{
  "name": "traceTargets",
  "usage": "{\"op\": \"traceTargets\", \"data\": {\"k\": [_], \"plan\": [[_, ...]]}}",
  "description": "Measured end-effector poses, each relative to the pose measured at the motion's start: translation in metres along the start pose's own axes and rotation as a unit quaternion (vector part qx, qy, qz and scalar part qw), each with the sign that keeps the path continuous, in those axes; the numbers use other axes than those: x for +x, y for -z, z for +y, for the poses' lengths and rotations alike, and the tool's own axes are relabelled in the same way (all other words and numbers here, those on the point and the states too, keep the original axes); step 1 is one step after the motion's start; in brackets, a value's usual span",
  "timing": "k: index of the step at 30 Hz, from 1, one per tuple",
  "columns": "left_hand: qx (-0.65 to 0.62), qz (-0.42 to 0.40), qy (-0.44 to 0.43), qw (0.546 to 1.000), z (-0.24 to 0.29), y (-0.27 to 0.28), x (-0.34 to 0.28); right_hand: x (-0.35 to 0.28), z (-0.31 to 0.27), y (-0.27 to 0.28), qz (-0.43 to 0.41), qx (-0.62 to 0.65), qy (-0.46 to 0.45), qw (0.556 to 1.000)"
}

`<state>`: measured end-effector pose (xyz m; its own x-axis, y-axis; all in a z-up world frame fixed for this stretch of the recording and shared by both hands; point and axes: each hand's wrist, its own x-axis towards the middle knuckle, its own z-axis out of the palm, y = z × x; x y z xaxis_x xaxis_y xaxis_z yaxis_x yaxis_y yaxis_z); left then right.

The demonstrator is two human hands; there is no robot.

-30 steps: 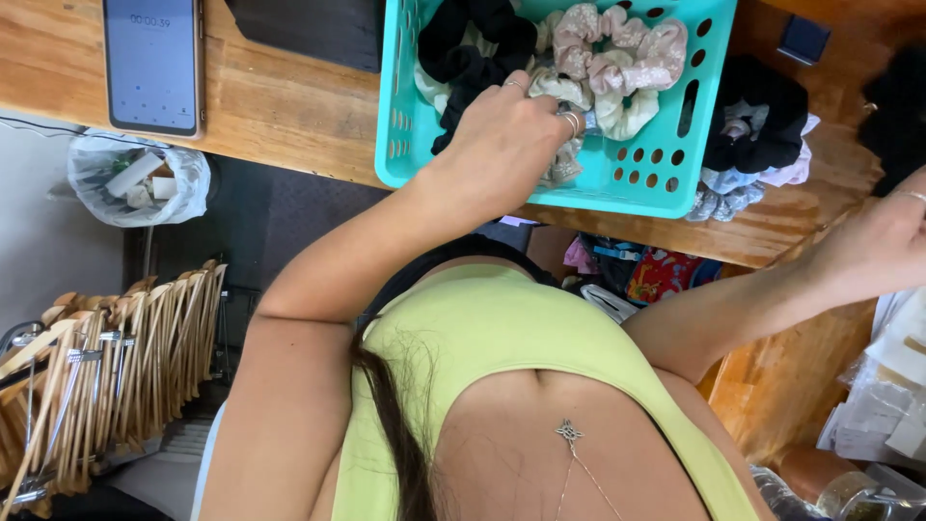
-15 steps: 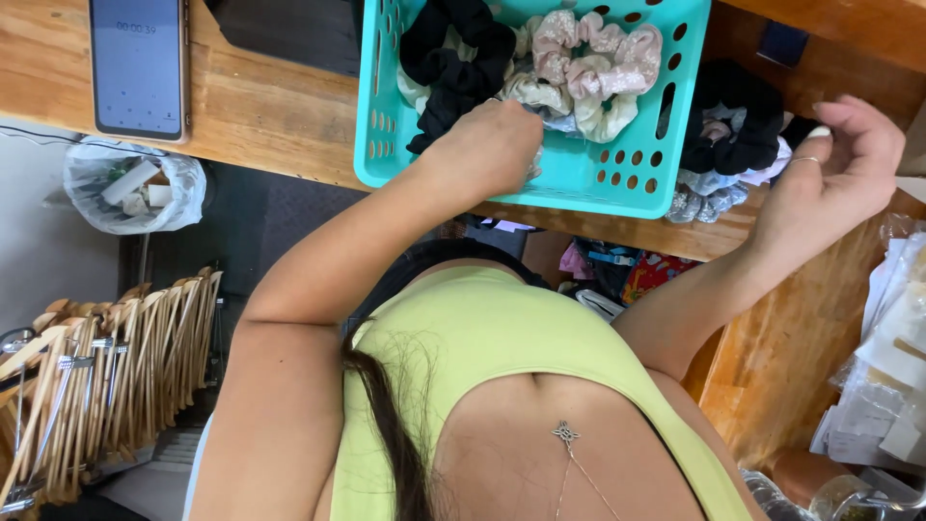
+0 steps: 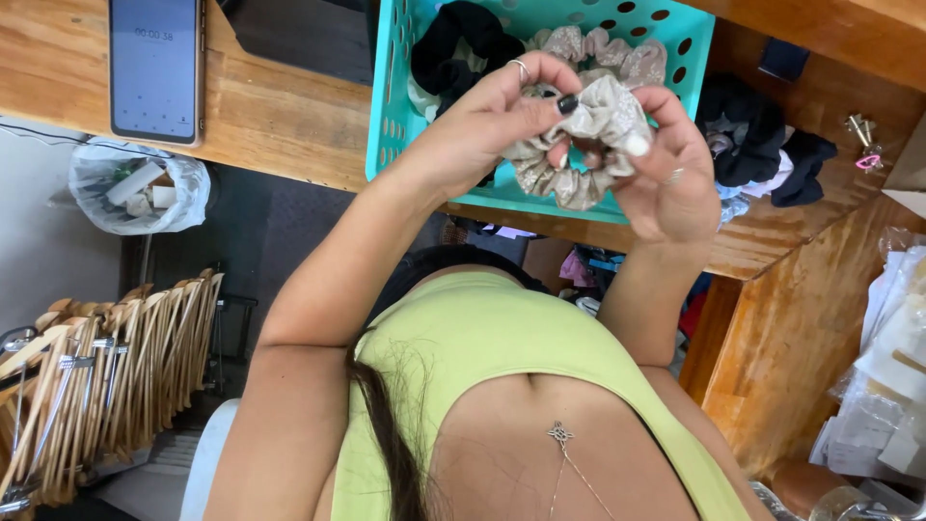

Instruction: Organizing and sorting various colored scrunchies into a plastic basket on a wooden table.

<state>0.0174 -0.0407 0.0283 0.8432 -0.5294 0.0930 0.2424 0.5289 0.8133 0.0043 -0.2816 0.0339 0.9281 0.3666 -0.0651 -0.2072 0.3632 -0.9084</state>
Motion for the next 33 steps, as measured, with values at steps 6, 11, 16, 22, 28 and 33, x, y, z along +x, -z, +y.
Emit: {"op": "traceTargets", "data": {"k": [6,11,16,22,28,33], "plan": [[-0.101,0.071,0.061,0.990,0.025,0.015,-0.014,0.005,-0.010,0.015,-0.093,0.224,-0.062,0.968],[-0.030,0.113,0.078,0.990,0.048,0.020,-0.028,-0.001,-0.014,0.034,-0.016,0.229,-0.075,0.970],[-0.023,0.111,0.054,0.992,0.051,0.024,-0.027,-0.002,-0.015,0.039,0.006,0.232,-0.043,0.972],[-0.089,0.130,-0.003,0.988,0.041,0.031,-0.024,0.001,-0.008,0.048,-0.046,0.254,-0.039,0.965],[0.220,-0.003,0.056,0.974,0.044,-0.003,-0.027,-0.011,-0.008,0.009,-0.063,0.062,-0.003,0.996],[0.396,0.026,0.072,0.915,0.061,-0.003,-0.030,-0.020,-0.020,0.025,-0.048,0.081,0.003,0.996]]}}
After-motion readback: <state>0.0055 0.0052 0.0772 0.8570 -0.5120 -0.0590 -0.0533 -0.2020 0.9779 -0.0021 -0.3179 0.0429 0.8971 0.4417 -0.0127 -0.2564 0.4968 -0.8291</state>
